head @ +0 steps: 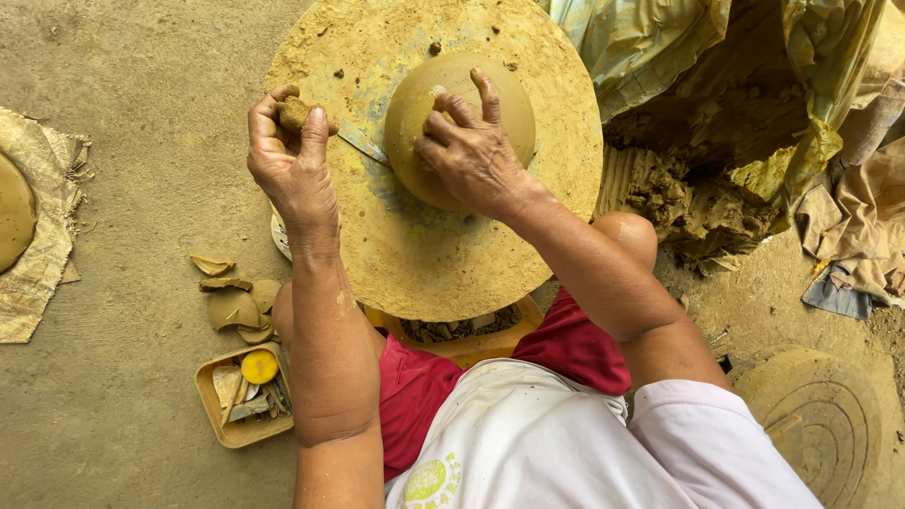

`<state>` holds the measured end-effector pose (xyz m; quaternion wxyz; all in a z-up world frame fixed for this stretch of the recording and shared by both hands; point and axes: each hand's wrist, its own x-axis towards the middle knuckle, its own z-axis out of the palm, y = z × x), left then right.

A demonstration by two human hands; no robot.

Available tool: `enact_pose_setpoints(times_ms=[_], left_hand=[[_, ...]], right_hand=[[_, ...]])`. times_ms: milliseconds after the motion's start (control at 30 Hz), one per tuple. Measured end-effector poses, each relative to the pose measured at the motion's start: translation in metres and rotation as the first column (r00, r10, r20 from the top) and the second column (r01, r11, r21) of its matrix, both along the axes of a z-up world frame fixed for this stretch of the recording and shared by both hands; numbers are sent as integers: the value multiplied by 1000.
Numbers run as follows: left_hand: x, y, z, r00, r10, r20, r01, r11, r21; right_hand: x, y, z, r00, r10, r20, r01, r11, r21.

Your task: The person forms a clay lid on a pottery wheel by hand, refining the edges and inserting a top knob. Afterwards, they use a yellow plastic cup to measure, shape, and smooth the contours of the piece.

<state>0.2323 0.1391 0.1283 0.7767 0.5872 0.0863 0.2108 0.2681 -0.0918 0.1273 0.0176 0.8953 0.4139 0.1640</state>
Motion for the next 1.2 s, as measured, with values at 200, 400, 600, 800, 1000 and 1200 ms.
enact_pose_setpoints(times_ms=[200, 400, 600, 800, 1000, 1200], left_hand=[[-2, 3, -3, 1000, 1, -3, -1, 1000, -8], [-3, 5, -3, 1000, 7, 14, -6, 1000, -27], [-2, 8, -2, 1000, 23, 0, -23, 1000, -2], [-4, 16, -13, 999, 29, -19, -27, 997, 76], [6, 39, -45, 930, 307, -200, 73, 380, 922], [-1, 46, -58, 579, 185, -794, 682, 423, 597]], right_hand=[[20, -40, 23, 991, 41, -128, -28, 994, 106], [17, -22, 27, 988, 93, -127, -87, 995, 50], [15, -29, 16, 985, 89, -147, -76, 993, 91], [-5, -66, -7, 994, -1, -113, 38, 944, 329], [-55, -58, -35, 1000, -15, -26, 10, 980, -198], [-69, -47, -47, 976, -132, -171, 161, 972, 172]])
